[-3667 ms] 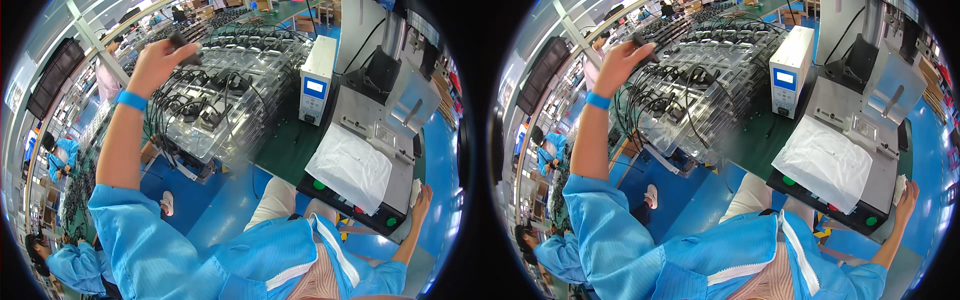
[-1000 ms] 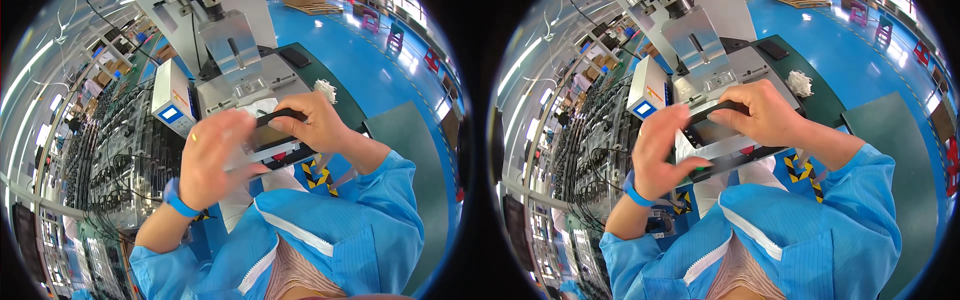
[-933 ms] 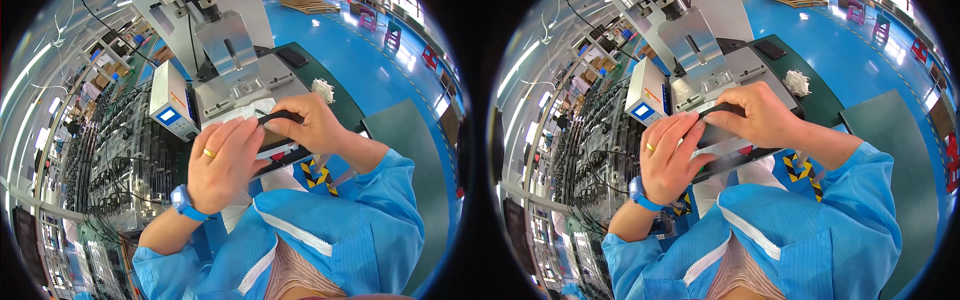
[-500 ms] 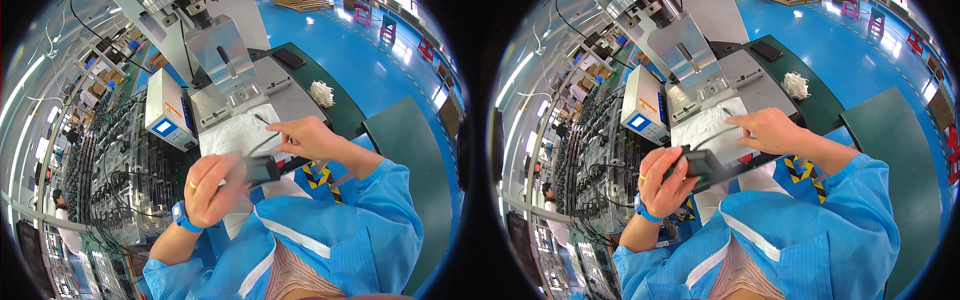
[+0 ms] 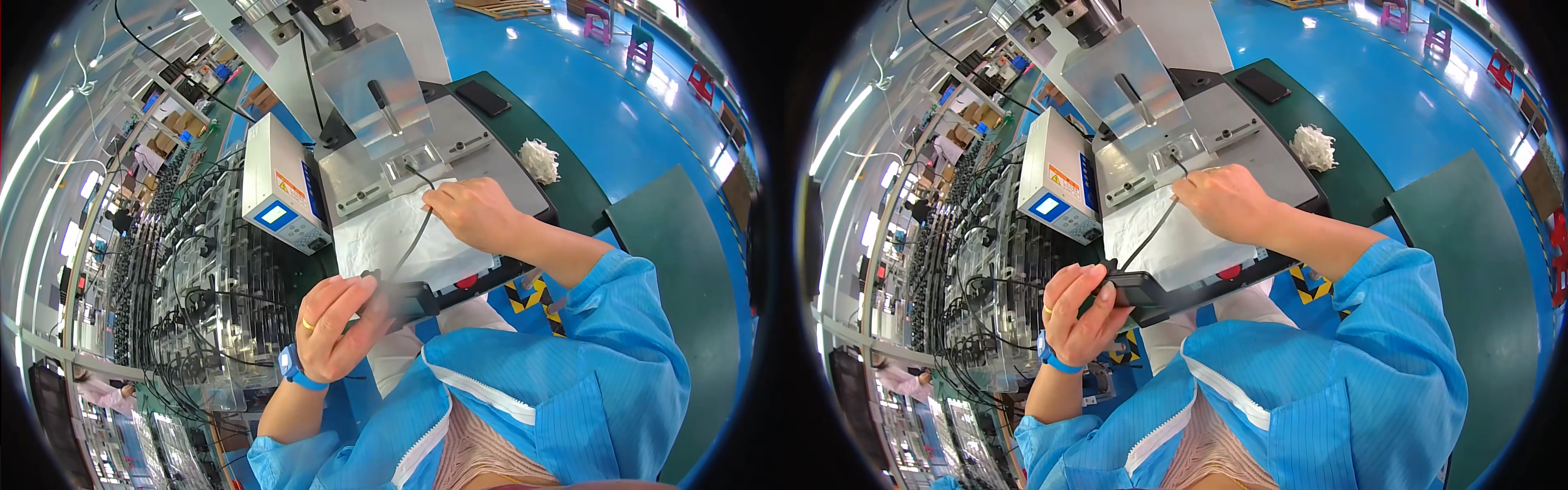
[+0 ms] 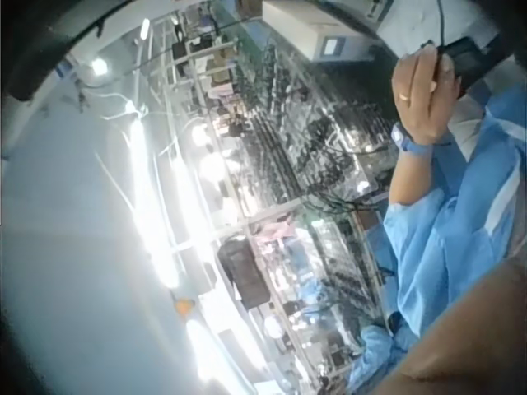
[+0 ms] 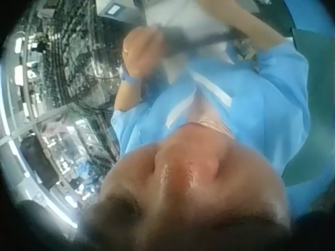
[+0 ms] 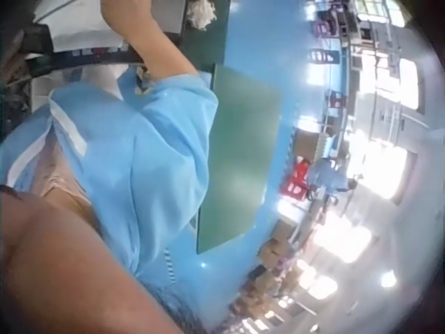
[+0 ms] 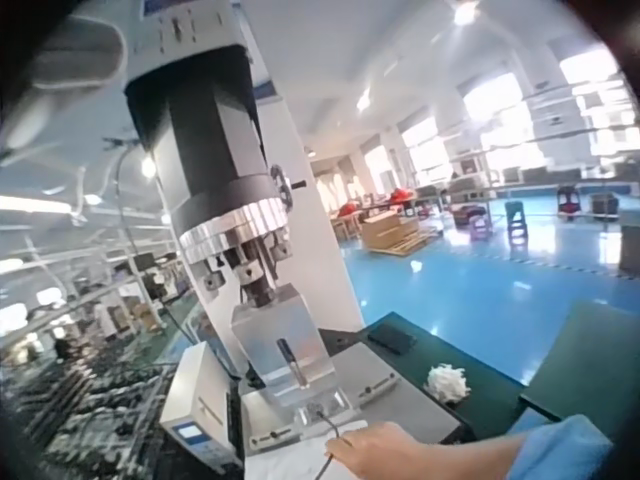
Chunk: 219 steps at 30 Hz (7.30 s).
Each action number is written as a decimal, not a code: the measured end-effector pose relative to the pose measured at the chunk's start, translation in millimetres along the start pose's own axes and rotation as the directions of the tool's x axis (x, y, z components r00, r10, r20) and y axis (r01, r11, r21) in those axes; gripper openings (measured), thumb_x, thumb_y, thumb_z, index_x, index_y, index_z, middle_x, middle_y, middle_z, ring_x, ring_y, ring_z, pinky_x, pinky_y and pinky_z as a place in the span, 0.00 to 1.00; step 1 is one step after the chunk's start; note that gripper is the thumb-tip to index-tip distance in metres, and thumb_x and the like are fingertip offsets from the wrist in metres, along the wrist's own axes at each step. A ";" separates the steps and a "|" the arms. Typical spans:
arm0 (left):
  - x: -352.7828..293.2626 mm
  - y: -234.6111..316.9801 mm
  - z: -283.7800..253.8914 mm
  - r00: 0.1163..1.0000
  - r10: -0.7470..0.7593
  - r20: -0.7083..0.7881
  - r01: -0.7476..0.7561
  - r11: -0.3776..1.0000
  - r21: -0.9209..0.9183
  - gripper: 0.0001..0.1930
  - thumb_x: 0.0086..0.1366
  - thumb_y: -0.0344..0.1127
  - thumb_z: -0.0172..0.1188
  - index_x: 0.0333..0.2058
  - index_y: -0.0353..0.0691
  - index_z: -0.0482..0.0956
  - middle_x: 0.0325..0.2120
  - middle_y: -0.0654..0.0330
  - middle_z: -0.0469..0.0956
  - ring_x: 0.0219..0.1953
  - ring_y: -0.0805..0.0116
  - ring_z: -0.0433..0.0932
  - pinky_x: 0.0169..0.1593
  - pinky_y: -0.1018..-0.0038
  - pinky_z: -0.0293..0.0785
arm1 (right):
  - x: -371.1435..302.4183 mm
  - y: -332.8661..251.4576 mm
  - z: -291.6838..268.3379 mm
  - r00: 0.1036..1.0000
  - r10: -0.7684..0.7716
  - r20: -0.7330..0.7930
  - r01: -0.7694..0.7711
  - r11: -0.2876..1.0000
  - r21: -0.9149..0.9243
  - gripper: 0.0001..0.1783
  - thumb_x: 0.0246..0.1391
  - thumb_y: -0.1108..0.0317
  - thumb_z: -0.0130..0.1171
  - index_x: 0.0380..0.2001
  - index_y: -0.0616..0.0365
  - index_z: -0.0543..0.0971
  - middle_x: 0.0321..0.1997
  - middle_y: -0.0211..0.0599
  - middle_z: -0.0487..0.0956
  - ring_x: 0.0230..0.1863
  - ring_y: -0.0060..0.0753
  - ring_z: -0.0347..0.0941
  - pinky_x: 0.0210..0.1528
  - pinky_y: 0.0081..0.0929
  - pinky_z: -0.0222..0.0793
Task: Operating a press machine and handling cables to assemble and test electronic devices.
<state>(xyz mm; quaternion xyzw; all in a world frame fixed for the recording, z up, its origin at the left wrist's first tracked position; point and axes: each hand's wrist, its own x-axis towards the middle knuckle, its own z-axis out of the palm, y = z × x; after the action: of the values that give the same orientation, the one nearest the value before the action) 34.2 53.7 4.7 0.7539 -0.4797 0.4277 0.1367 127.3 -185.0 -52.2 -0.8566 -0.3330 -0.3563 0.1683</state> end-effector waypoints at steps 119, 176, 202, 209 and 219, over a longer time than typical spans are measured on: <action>-103.0 -51.6 66.4 0.561 -0.760 0.328 0.814 0.578 -0.051 0.37 0.49 0.34 0.63 0.60 0.43 0.61 0.55 0.53 0.66 0.57 0.51 0.60 0.60 0.61 0.56 | -69.6 87.8 -14.5 0.849 0.477 0.228 -0.522 0.825 0.217 0.31 0.44 0.72 0.60 0.56 0.54 0.67 0.52 0.35 0.71 0.53 0.38 0.65 0.55 0.30 0.58; -97.8 2.1 35.0 0.669 -0.727 0.151 0.742 0.665 -0.083 0.13 0.47 0.27 0.64 0.36 0.40 0.80 0.47 0.57 0.71 0.55 0.53 0.65 0.56 0.63 0.62 | 68.9 82.0 112.8 0.934 0.356 0.027 -0.357 0.934 0.010 0.12 0.55 0.65 0.48 0.38 0.60 0.73 0.38 0.42 0.78 0.41 0.50 0.70 0.41 0.38 0.64; -2.1 56.3 -25.3 0.801 -0.414 0.433 0.543 0.807 -0.232 0.19 0.49 0.32 0.67 0.41 0.36 0.76 0.36 0.58 0.77 0.39 0.61 0.75 0.55 0.62 0.65 | -3.5 -74.1 -39.7 0.722 -0.670 -0.173 0.490 0.318 0.812 0.10 0.48 0.75 0.56 0.36 0.62 0.75 0.37 0.38 0.73 0.31 0.37 0.67 0.30 0.27 0.66; -62.7 46.0 10.5 0.264 -0.678 0.685 0.683 -0.370 -0.630 0.22 0.48 0.24 0.66 0.45 0.31 0.74 0.41 0.57 0.77 0.38 0.69 0.75 0.49 0.77 0.71 | -5.0 -54.6 -19.5 0.983 0.123 0.134 -0.171 0.373 0.912 0.10 0.47 0.77 0.58 0.36 0.62 0.76 0.36 0.38 0.75 0.29 0.33 0.68 0.32 0.26 0.65; -66.9 42.3 32.1 0.376 -0.723 0.579 0.541 -0.336 -0.771 0.23 0.50 0.18 0.60 0.48 0.31 0.72 0.55 0.51 0.68 0.47 0.64 0.73 0.51 0.75 0.69 | -21.2 -53.7 -6.7 0.965 -0.056 0.256 -0.178 0.580 0.795 0.06 0.43 0.81 0.58 0.28 0.63 0.78 0.24 0.33 0.75 0.21 0.27 0.66 0.24 0.21 0.61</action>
<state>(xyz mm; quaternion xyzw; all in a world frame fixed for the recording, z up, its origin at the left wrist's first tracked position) 3.6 53.3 -75.0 0.5813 -0.1036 -0.0629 0.8046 75.8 -159.3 -60.1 -0.7336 -0.4475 -0.0459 0.5094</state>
